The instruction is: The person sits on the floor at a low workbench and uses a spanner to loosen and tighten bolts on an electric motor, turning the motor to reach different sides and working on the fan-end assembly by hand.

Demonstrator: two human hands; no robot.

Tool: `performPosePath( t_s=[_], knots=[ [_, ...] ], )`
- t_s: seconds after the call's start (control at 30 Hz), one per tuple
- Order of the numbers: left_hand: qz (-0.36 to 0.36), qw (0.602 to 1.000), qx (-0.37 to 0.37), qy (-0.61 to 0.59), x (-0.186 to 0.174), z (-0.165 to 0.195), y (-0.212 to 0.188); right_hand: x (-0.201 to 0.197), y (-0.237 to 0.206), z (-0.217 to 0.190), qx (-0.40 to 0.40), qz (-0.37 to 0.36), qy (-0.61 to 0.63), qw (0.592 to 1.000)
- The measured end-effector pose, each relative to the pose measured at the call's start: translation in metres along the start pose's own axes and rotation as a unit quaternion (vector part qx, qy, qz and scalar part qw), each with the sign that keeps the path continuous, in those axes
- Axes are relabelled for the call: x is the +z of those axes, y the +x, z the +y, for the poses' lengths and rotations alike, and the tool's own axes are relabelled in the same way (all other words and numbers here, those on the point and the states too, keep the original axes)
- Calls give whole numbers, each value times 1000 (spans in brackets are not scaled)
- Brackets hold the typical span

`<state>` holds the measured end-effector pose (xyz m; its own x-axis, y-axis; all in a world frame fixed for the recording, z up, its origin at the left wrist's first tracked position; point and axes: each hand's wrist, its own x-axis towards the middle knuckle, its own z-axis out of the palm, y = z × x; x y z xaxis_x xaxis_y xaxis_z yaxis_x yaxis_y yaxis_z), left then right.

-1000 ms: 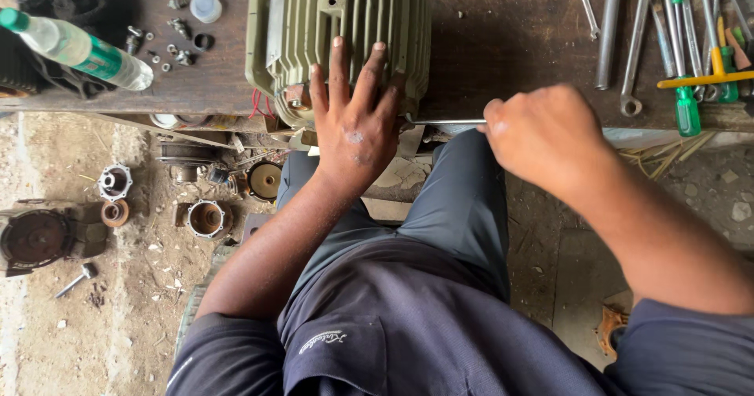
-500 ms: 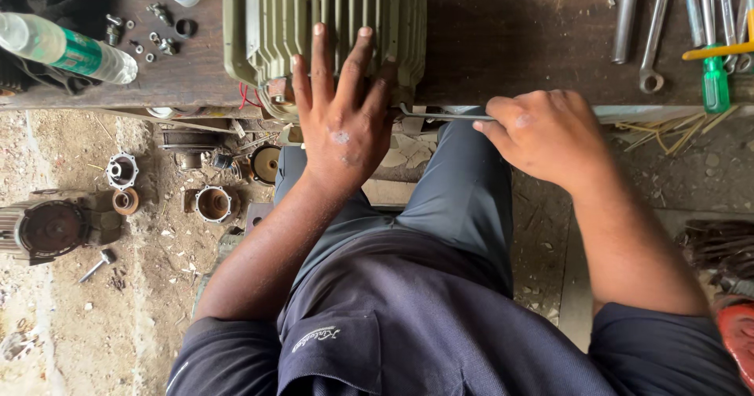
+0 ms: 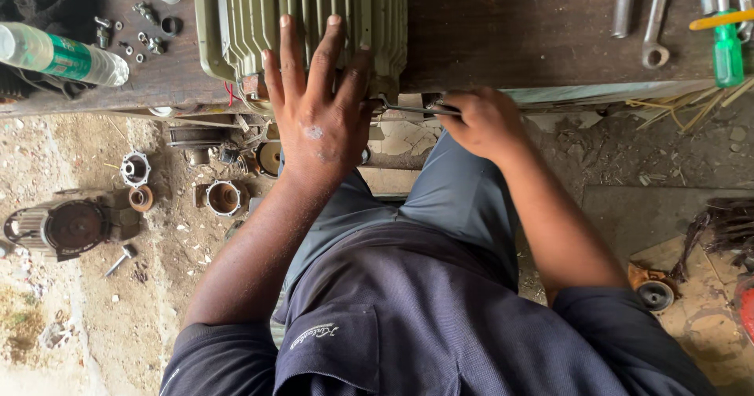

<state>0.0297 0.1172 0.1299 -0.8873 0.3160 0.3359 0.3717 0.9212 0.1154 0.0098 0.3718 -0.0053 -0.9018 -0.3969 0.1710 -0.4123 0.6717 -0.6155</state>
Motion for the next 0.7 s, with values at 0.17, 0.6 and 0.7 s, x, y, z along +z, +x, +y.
performPosePath(
  t_s=[0.17,0.6,0.7],
  knots=[
    [5,1000,3,2,4,-3,2,30,8,1,-36,88,-7,995],
    [15,972,176,-156,41,20,-114,-25,-76,-19,-82,-9,-98,992],
    [-88,934,16,-345,100,1,-144,-5,-95,-17,-33,-64,-146,987]
  ],
)
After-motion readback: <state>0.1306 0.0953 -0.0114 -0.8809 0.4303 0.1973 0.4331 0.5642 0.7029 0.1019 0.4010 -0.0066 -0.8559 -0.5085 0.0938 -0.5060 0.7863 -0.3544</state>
